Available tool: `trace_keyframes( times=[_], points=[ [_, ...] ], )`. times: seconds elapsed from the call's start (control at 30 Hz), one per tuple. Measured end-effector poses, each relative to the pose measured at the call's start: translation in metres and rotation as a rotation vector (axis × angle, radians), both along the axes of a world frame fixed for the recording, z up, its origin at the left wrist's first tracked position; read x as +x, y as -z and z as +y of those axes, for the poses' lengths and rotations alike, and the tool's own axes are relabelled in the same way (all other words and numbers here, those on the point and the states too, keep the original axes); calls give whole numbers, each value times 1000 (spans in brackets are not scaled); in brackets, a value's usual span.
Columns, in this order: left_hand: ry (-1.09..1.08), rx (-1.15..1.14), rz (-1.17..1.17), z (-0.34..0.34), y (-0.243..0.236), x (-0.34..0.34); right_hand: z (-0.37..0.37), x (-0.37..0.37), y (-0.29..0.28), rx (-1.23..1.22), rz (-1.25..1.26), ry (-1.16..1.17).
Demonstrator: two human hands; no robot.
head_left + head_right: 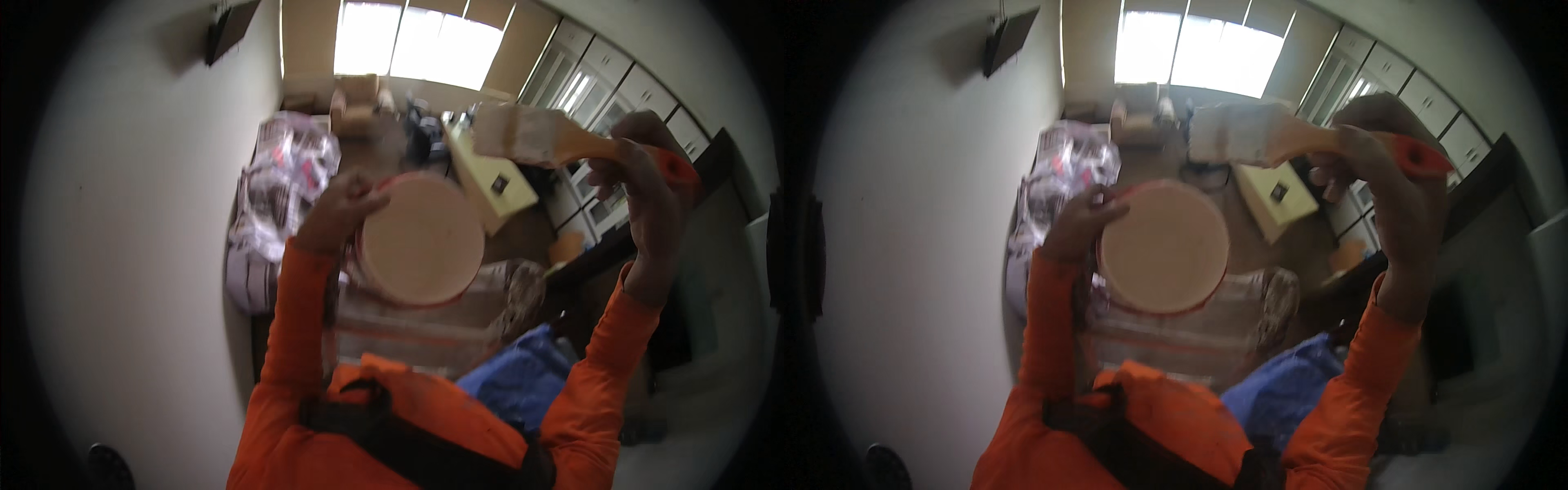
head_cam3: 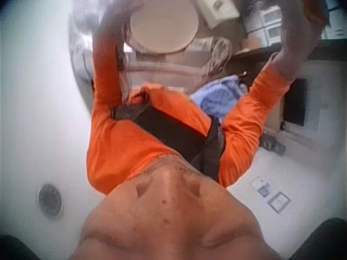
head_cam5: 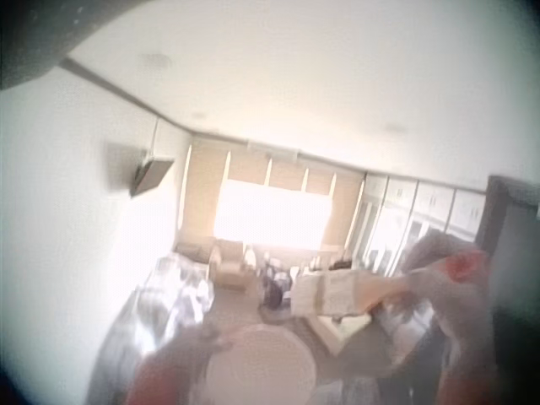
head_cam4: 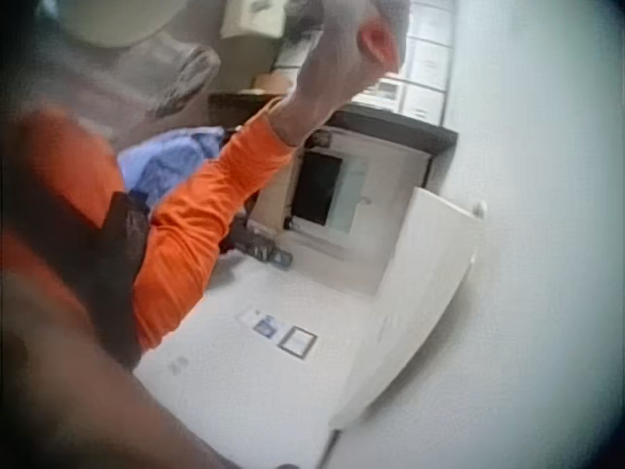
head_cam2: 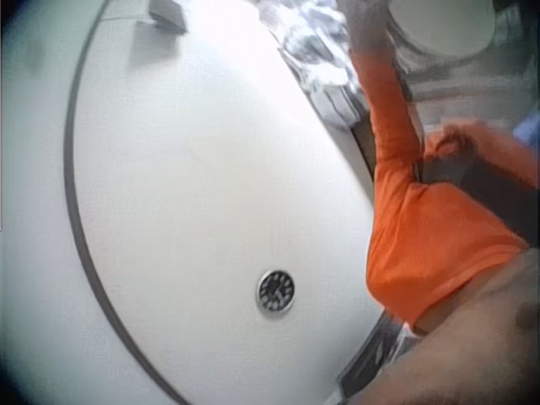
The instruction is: The person repeatedly dips a paintbrush into a bucket and applies paint to the ceiling in a room. The person holds the bucket in one hand and uses the brush in the other to cover sections of the ceiling.
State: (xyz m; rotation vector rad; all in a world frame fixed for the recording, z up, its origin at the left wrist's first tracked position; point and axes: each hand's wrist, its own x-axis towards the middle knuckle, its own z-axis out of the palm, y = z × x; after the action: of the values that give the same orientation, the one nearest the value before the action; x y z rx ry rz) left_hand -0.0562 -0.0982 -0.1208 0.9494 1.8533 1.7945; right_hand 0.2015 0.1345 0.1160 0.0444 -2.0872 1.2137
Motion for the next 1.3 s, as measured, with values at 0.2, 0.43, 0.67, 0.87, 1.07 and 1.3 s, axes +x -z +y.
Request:
trace_keyframes(
  times=[0.2,0.43,0.67,0.87,1.07,1.3],
  points=[
    [59,36,-47,6,-22,18,-24,-46,74,216,-572,-136],
    [63,84,-58,4,-33,28,-48,-93,134,730,-636,-326],
    [71,70,-34,4,-27,27,-55,-111,150,818,-829,-334],
    [31,52,-5,6,-26,24,-32,-91,101,269,-907,-303],
    [43,33,-19,6,-27,23,-21,-78,92,9,-969,-418],
    [-19,-14,28,4,-32,24,15,-54,96,-493,-769,-341]
  ],
)
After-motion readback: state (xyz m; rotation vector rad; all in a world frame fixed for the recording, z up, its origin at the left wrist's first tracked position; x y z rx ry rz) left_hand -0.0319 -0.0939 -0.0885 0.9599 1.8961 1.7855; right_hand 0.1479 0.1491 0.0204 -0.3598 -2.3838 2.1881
